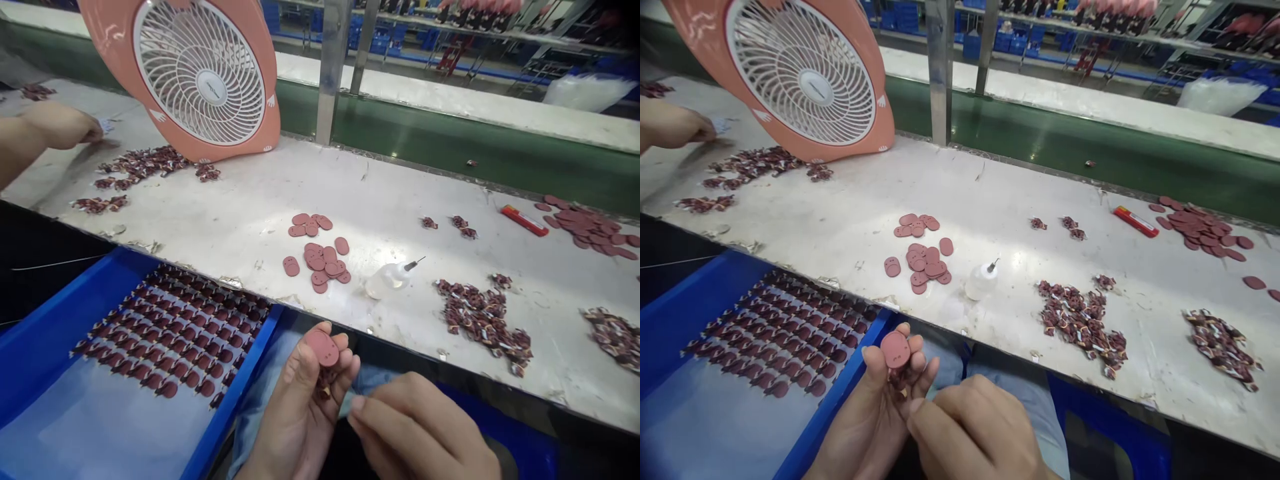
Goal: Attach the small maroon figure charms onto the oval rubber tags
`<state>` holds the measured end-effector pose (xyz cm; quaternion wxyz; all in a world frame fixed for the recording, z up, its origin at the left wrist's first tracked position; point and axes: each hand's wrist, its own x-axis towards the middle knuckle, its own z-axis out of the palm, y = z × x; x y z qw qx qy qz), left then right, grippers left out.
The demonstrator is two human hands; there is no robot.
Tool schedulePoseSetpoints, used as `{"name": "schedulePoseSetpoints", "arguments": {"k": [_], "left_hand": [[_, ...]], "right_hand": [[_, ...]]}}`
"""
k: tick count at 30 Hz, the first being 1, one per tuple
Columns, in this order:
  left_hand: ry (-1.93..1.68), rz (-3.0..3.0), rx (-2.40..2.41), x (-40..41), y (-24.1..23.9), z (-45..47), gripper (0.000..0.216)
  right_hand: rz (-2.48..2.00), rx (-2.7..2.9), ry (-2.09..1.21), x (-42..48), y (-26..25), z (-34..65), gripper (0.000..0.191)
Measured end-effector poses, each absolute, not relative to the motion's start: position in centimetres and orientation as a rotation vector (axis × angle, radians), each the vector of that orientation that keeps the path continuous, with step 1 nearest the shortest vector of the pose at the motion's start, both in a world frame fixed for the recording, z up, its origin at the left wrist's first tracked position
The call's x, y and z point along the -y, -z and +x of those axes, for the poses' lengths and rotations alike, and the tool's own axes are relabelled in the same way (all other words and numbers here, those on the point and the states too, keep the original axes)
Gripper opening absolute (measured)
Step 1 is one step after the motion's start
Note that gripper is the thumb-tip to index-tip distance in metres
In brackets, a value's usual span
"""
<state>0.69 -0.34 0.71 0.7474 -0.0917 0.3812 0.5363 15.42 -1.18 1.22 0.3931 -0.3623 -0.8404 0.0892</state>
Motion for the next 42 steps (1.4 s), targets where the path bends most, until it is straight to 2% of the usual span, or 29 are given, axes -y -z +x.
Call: {"name": "schedulePoseSetpoints", "arguments": {"k": [5,8,13,26,29,31,34,36,42], "left_hand": [[-1.098,-0.281,-0.874,-0.2,-0.8,1.1,0.014],[-1.058,-0.386,-0.922,-0.4,-0.5,1.1,0.020],[-1.057,-0.516,-0.811,-0.6,0.1,1.1,0.023],[-1.020,-0.370,-0.713,0.1,1.4,1.1,0.021],[-1.008,-0.293,-0.669,0.2,1.4,1.0,0.020],[-1.003,-0.227,-0.666,0.3,1.4,0.8,0.020],[-1.028,-0.044,-0.687,0.8,1.2,0.3,0.028],[-1.036,0.106,-0.713,1.2,1.0,-0.1,0.032],[-0.934,0.292,-0.779,2.0,0.7,-1.1,0.041]], "right_hand": [[-0.706,2.403,-0.052,-1.0,-1.8,14.7,0.027],[-0.620,2.545,-0.019,-1.9,-1.9,14.9,0.032],[-0.529,2.677,0.006,-2.6,-1.1,15.1,0.031],[-0.542,2.882,-0.039,-2.6,-1.8,15.6,0.024],[-0.506,2.832,-0.097,-2.6,-2.8,16.2,0.029],[-0.557,2.732,-0.280,-2.5,-3.4,16.9,0.030],[-0.735,2.279,-0.840,-2.1,-3.7,18.0,0.019],[-0.867,1.947,-1.167,-1.7,-3.6,18.6,0.025],[-1.094,1.412,-1.726,-0.4,-4.2,18.9,0.025]]}}
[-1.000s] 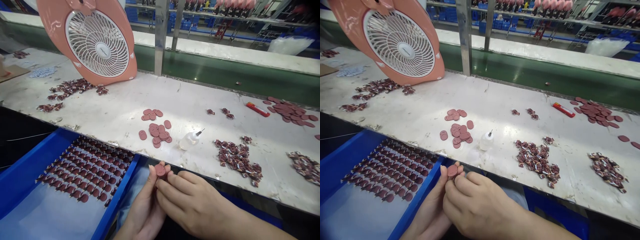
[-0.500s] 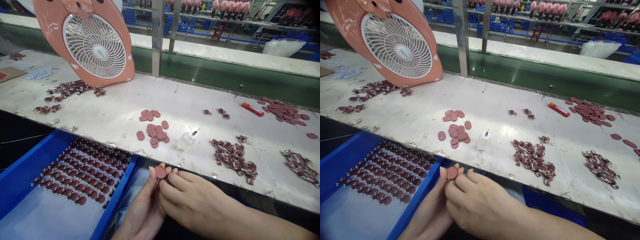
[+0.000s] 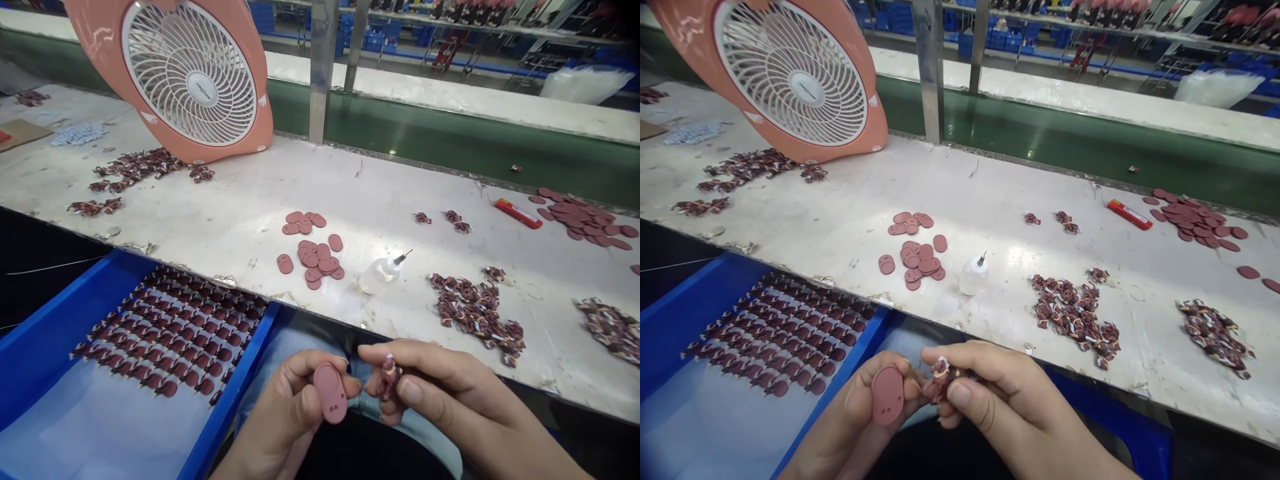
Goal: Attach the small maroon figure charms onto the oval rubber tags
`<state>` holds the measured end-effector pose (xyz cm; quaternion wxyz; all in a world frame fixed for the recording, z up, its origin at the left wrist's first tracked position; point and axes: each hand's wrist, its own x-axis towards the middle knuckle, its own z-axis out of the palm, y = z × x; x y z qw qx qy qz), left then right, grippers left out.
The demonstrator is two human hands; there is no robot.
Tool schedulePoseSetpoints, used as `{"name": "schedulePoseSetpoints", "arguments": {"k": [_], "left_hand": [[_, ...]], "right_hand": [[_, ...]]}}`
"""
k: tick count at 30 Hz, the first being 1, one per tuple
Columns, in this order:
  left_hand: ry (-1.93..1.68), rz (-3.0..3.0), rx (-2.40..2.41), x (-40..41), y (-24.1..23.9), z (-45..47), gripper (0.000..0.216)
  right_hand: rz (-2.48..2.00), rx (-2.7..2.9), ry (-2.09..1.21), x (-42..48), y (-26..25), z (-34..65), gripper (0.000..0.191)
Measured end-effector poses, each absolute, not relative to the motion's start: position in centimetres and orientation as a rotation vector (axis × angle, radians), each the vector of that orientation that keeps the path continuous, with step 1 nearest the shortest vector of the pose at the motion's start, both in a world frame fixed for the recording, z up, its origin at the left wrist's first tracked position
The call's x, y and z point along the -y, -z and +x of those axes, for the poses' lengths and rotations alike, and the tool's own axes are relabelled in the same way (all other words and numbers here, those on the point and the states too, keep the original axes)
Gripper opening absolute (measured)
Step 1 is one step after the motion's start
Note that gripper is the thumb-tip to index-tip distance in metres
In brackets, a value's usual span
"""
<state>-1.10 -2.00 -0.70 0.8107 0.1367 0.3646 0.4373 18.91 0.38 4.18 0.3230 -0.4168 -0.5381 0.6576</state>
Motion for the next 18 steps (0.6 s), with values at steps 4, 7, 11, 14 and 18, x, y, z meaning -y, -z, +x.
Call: {"name": "schedulePoseSetpoints", "arguments": {"k": [4,7,11,14,18], "left_hand": [[-0.898,0.297,-0.832,1.9,0.3,-1.2,0.038],[-0.871,0.284,-0.831,1.7,-0.3,-1.1,0.037],[-0.856,0.270,-0.852,1.3,-0.8,-1.0,0.038],[-0.852,0.269,-0.834,1.1,-1.0,-1.0,0.038],[-0.847,0.292,-0.820,1.0,-0.9,-1.1,0.036]], "right_hand": [[-1.020,1.498,-1.623,-0.8,-5.0,18.5,0.027],[-0.925,1.719,-1.367,-1.4,-5.2,18.2,0.027],[-0.920,1.832,-1.285,-1.8,-5.1,17.6,0.029],[-0.938,1.902,-1.249,-1.7,-5.0,17.3,0.030],[-0.965,1.959,-1.219,-1.6,-5.0,17.4,0.024]]}}
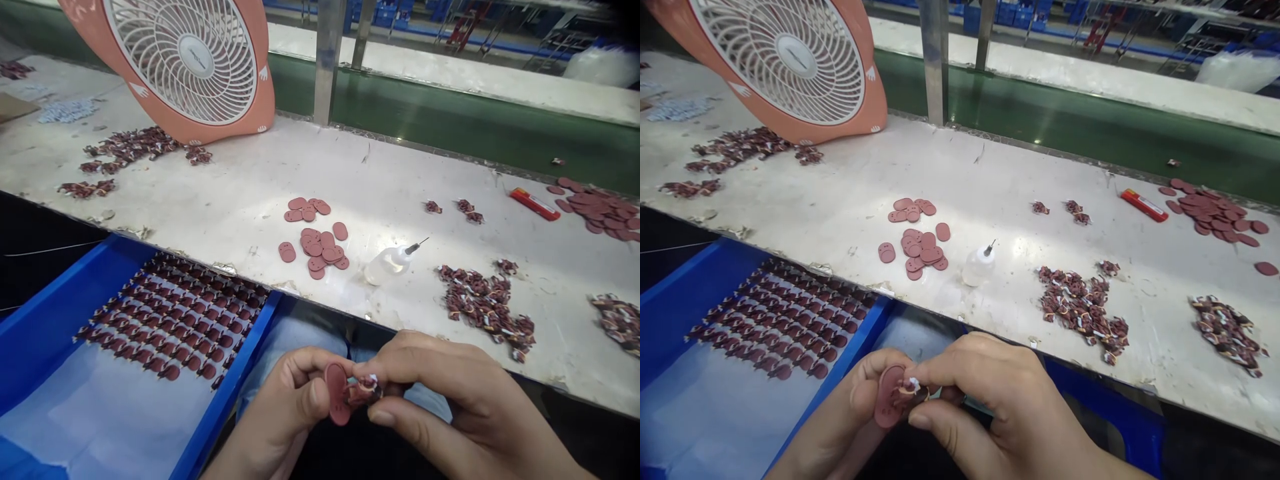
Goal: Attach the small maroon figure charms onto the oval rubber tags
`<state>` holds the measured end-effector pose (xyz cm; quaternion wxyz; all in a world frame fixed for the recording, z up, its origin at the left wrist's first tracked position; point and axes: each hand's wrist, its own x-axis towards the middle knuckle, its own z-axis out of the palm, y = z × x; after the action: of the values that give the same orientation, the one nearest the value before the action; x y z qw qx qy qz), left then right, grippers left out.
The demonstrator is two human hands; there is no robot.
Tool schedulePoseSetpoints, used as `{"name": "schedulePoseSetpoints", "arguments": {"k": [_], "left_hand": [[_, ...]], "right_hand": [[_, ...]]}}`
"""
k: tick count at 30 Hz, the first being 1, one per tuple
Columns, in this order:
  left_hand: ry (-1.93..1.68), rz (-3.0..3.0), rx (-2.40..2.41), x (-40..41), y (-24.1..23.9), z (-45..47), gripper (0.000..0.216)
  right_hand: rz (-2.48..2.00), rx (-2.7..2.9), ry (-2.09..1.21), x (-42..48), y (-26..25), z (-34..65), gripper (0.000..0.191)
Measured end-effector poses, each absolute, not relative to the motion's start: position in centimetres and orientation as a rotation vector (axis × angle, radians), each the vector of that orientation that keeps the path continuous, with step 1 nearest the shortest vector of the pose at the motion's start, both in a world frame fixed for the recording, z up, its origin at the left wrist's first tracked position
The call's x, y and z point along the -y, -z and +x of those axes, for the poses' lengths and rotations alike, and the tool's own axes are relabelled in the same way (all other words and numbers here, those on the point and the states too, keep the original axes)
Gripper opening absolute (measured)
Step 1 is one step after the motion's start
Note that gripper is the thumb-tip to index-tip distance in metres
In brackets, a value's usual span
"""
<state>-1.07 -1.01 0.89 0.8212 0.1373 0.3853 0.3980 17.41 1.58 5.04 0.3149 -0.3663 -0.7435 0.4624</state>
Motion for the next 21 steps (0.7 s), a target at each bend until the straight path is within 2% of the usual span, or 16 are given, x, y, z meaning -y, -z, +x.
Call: {"name": "schedulePoseSetpoints", "arguments": {"k": [8,21], "left_hand": [[-0.859,0.297,-0.811,1.24,0.00,-1.04,0.031],[-0.832,0.210,-0.902,1.21,-0.56,-0.87,0.033]], "right_hand": [[-0.927,1.995,-1.172,-1.77,-5.16,17.42,0.029],[-0.958,2.129,-1.059,-1.54,-4.81,17.52,0.021]]}}
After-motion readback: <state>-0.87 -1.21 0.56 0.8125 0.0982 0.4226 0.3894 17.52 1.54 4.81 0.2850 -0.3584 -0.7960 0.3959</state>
